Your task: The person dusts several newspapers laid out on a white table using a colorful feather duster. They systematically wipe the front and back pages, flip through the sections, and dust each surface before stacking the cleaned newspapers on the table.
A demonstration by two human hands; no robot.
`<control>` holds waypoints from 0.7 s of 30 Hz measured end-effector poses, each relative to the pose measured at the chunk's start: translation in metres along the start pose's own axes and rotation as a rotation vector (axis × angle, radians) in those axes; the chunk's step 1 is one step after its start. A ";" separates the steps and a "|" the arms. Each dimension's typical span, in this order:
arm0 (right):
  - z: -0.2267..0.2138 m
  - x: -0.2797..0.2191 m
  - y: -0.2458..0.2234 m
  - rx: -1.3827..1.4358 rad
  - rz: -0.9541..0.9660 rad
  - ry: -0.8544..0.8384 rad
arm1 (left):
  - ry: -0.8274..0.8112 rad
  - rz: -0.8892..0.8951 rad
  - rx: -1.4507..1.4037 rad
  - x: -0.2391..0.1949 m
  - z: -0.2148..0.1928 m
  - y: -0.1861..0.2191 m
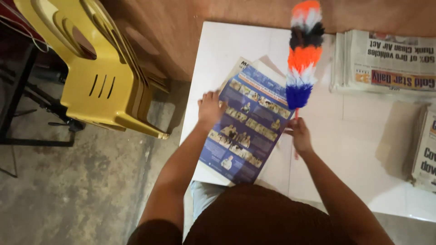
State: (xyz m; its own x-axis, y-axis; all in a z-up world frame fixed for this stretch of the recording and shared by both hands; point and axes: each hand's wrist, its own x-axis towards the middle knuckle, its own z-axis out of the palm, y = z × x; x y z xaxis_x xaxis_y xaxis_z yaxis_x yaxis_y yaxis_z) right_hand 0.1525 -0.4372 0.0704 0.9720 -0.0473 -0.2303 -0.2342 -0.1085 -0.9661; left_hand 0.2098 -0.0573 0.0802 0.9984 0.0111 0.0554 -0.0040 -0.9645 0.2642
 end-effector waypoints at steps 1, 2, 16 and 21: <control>0.013 0.006 -0.002 0.314 0.052 -0.017 | -0.081 -0.074 -0.016 0.031 0.014 -0.005; 0.025 0.014 -0.005 0.627 0.103 -0.036 | -0.162 -0.147 -0.032 0.063 0.028 -0.009; 0.021 0.001 -0.011 0.420 0.088 -0.071 | -0.498 -0.335 -0.744 0.156 -0.055 0.050; 0.027 -0.001 -0.014 0.415 0.074 -0.028 | -0.226 -0.178 -0.830 0.182 0.020 0.017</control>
State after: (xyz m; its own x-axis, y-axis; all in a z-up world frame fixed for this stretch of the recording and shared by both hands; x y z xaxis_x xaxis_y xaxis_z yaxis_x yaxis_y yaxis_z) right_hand 0.1556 -0.4084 0.0805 0.9545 -0.0128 -0.2981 -0.2804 0.3032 -0.9107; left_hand 0.3927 -0.0770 0.0758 0.9750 0.0058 -0.2222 0.2011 -0.4488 0.8707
